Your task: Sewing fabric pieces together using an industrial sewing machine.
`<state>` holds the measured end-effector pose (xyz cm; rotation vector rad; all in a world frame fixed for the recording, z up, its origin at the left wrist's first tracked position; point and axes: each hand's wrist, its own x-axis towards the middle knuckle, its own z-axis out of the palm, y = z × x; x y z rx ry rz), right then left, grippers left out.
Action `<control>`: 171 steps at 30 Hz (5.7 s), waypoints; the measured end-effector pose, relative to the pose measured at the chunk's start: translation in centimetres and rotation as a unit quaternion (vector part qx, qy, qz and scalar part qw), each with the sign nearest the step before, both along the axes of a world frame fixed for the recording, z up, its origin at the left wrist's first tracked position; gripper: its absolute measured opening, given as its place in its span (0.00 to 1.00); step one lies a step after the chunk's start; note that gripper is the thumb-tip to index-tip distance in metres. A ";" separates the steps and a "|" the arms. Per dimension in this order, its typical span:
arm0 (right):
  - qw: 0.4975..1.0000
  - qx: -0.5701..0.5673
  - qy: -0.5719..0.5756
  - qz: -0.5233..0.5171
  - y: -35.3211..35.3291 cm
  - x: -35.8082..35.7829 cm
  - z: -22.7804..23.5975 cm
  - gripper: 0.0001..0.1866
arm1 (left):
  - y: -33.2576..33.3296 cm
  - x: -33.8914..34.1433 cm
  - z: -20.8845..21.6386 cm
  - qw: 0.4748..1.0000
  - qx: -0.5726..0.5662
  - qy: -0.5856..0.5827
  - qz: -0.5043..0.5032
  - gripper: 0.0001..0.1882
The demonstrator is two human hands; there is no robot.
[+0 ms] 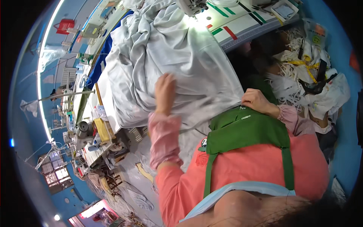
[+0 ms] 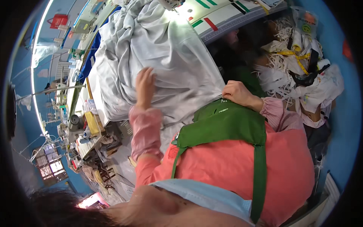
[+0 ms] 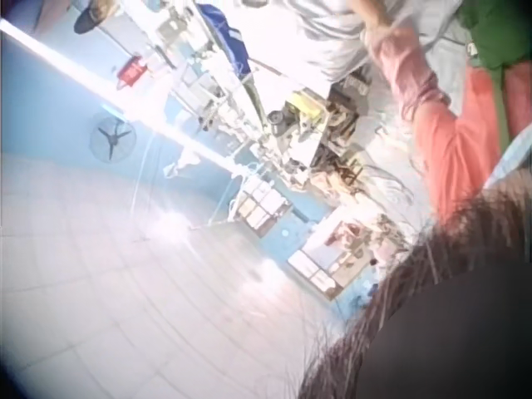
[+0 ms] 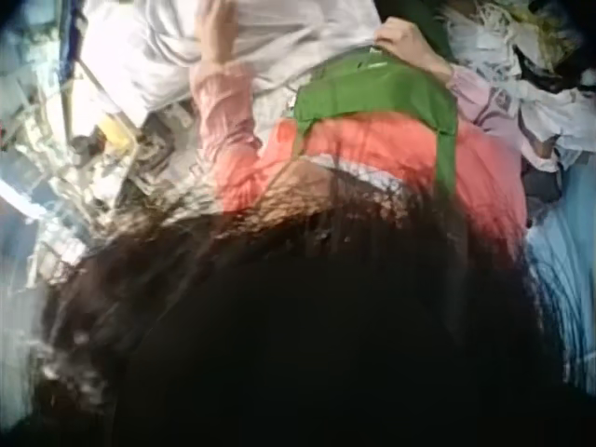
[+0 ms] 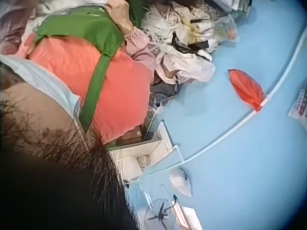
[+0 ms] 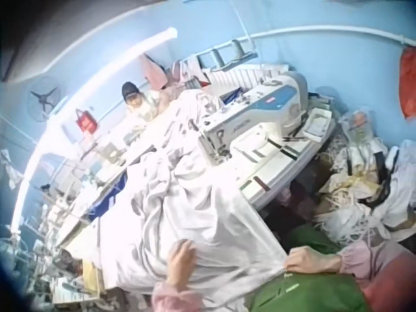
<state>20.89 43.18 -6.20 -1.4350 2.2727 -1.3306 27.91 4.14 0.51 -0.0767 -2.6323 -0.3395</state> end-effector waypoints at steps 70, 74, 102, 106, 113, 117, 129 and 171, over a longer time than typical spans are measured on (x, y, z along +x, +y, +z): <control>0.998 0.026 0.034 -0.040 -16.7 -27.7 4.1 0.05 | -23.3 -39.3 -3.5 0.907 -0.065 -0.174 0.379 0.32; 0.995 0.008 0.086 -0.052 -17.9 -26.9 2.5 0.07 | -23.5 -36.2 -2.0 0.898 -0.075 -0.190 0.390 0.21; 0.998 0.020 -0.051 0.037 -5.5 -1.7 5.8 0.11 | 0.8 13.9 -21.3 0.893 0.350 -0.158 0.233 0.23; 0.996 0.042 -0.071 0.027 -2.8 -1.7 5.9 0.12 | 7.0 18.1 -11.4 0.877 0.399 -0.089 0.253 0.09; 0.976 -0.123 0.145 0.108 -3.8 -1.5 12.2 0.13 | 17.9 15.1 10.6 0.981 0.048 0.054 -0.181 0.14; 0.942 -0.188 0.255 0.109 -2.7 -1.7 13.4 0.15 | 21.9 11.5 12.9 0.953 -0.043 0.034 -0.297 0.11; 0.962 -0.093 0.190 0.175 3.7 -1.4 5.6 0.08 | 19.4 4.8 7.1 0.932 0.130 -0.162 -0.298 0.11; 0.985 -0.140 0.100 -0.011 -8.8 -16.9 2.4 0.14 | -13.3 -23.4 0.2 0.885 -0.095 -0.314 0.329 0.40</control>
